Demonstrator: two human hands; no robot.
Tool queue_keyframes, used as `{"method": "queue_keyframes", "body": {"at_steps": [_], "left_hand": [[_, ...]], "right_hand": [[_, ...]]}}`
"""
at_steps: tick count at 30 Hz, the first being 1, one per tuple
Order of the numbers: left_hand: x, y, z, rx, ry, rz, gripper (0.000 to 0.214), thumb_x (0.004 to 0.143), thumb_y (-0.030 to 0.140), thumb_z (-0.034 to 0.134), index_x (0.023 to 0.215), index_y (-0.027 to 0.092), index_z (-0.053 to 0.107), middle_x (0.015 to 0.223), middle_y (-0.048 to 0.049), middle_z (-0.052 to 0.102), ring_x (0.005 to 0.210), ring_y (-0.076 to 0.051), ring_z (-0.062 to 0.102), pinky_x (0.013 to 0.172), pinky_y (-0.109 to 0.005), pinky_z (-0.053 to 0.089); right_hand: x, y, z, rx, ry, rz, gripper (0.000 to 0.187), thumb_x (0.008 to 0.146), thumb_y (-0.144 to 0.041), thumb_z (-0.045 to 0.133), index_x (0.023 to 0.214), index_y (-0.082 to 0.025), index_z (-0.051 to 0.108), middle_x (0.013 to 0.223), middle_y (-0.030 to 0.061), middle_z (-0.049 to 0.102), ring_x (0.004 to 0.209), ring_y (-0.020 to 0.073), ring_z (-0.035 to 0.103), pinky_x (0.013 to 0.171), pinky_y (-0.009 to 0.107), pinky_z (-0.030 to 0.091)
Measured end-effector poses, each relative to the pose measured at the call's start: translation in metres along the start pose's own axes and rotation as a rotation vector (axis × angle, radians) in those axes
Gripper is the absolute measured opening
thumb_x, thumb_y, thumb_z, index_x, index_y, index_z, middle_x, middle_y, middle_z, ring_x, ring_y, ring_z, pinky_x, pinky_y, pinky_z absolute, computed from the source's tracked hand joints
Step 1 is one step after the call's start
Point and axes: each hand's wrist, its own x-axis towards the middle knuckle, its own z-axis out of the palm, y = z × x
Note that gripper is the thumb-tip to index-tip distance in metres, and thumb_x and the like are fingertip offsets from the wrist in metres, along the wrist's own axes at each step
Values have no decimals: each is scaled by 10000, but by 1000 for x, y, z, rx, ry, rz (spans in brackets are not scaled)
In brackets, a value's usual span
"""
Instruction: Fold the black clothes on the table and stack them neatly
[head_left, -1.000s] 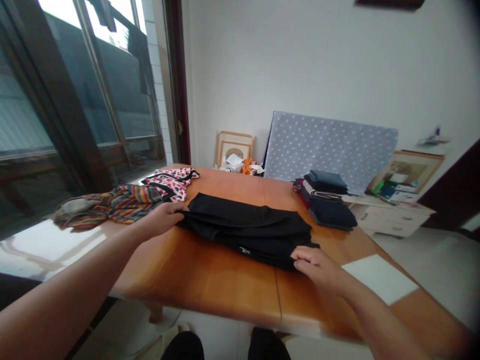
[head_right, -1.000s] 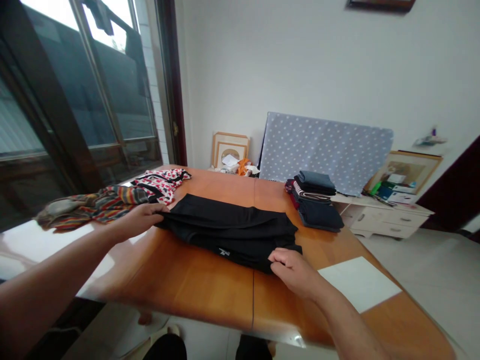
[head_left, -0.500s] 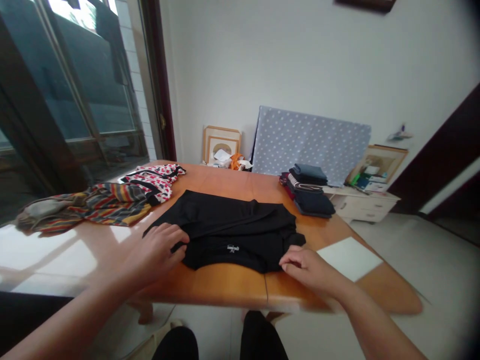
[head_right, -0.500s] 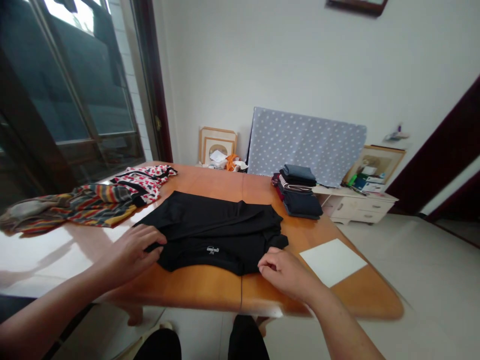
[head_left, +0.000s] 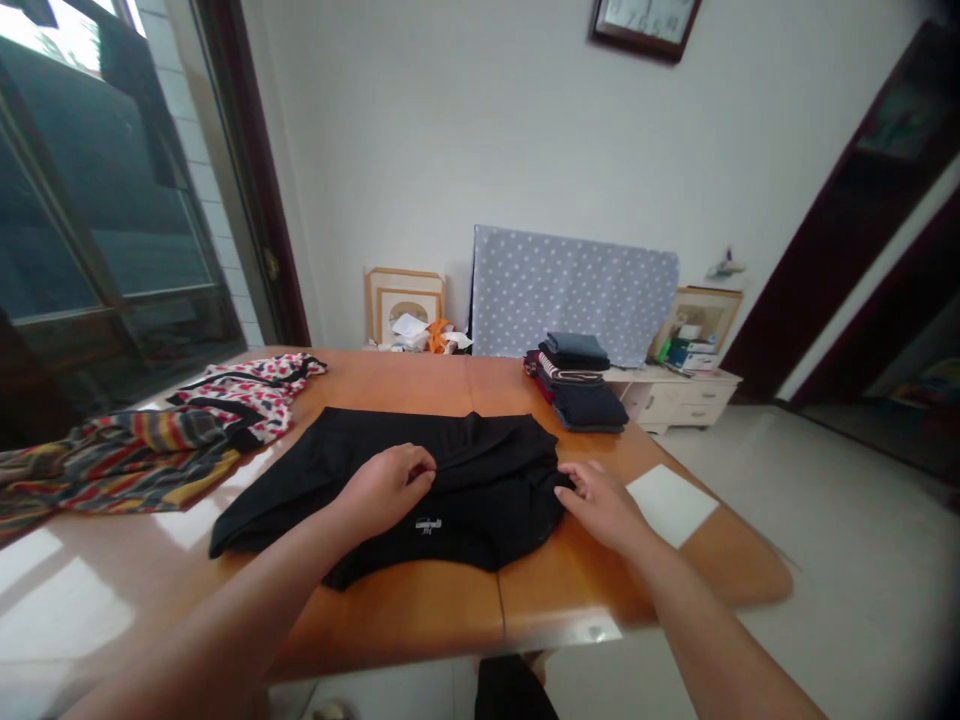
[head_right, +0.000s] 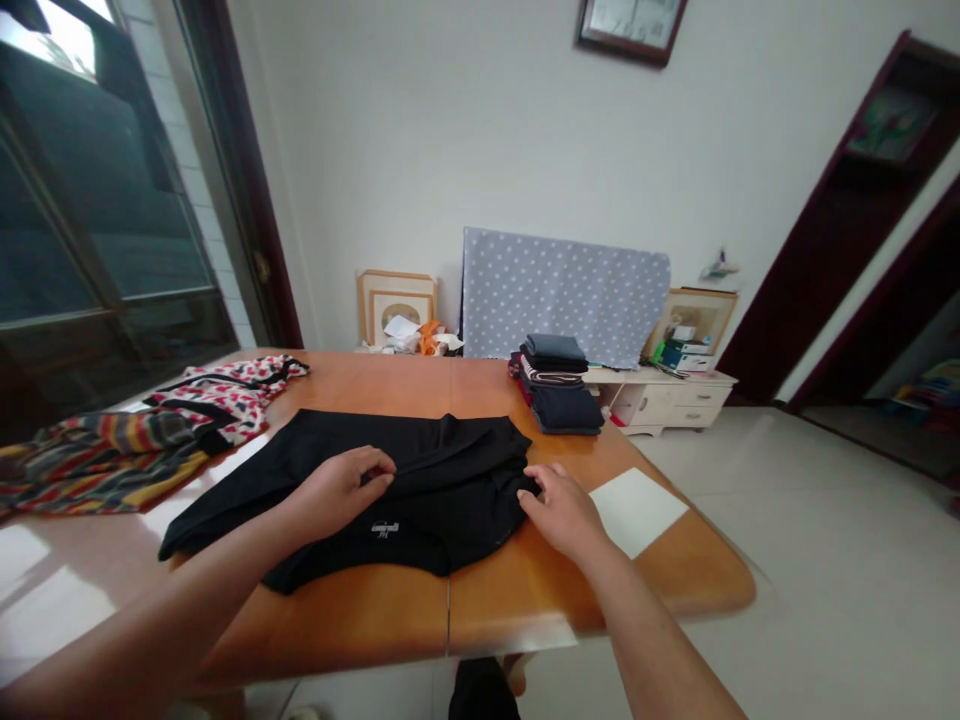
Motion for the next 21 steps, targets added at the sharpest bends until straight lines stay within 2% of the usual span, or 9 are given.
{"method": "queue_keyframes", "body": {"at_steps": [3, 5, 9, 13, 17, 19, 21], "left_hand": [[46, -1, 32, -94, -30, -53, 175, 876, 309, 563, 988, 222, 666, 960, -45, 705, 873, -196, 664, 780, -294, 496], [75, 1, 55, -116, -46, -77, 228, 864, 321, 580, 1045, 207, 659, 1023, -65, 720, 920, -206, 678, 811, -298, 507], [124, 13, 96, -65, -84, -125, 371, 852, 357, 605, 1178, 181, 633, 1182, -122, 705, 1088, -254, 659, 916, -329, 488], [158, 27, 121, -53, -129, -199, 472, 807, 396, 668, 1223, 181, 618, 1251, -170, 680, 1162, -302, 632, 946, -360, 462], [178, 33, 131, -51, -165, -285, 528, 661, 447, 779, 1105, 189, 653, 1101, -169, 721, 1056, -368, 655, 827, -405, 472], [183, 36, 132, -77, -205, -302, 396, 605, 401, 804, 908, 181, 675, 898, -122, 733, 916, -350, 679, 737, -382, 471], [183, 40, 129, -127, -245, -298, 247, 595, 332, 791, 717, 182, 638, 683, -60, 677, 766, -296, 674, 653, -340, 454]], "right_hand": [[0, -1, 6, 54, 14, 21, 230, 886, -377, 533, 963, -247, 707, 899, 32, 698, 823, 196, 642, 754, 303, 461], [-2, 0, 10, 91, 53, 28, 221, 905, -358, 502, 893, -254, 697, 847, 12, 700, 802, 192, 638, 748, 296, 452], [-4, 1, 10, 84, 182, 48, 220, 921, -344, 480, 878, -255, 677, 863, 13, 702, 814, 192, 630, 741, 285, 435], [-3, 1, 4, 27, 253, 87, 233, 940, -349, 460, 843, -246, 646, 865, 24, 694, 817, 192, 625, 746, 280, 423], [-1, 0, 1, 8, 227, 89, 220, 940, -333, 464, 857, -249, 649, 864, 26, 696, 819, 187, 625, 750, 271, 414], [0, 1, 0, 10, 222, 84, 217, 937, -325, 466, 856, -249, 652, 865, 30, 700, 819, 185, 622, 745, 267, 409], [1, 3, -1, 21, 234, 88, 219, 936, -322, 465, 842, -246, 647, 860, 30, 700, 811, 183, 618, 729, 263, 401]]}}
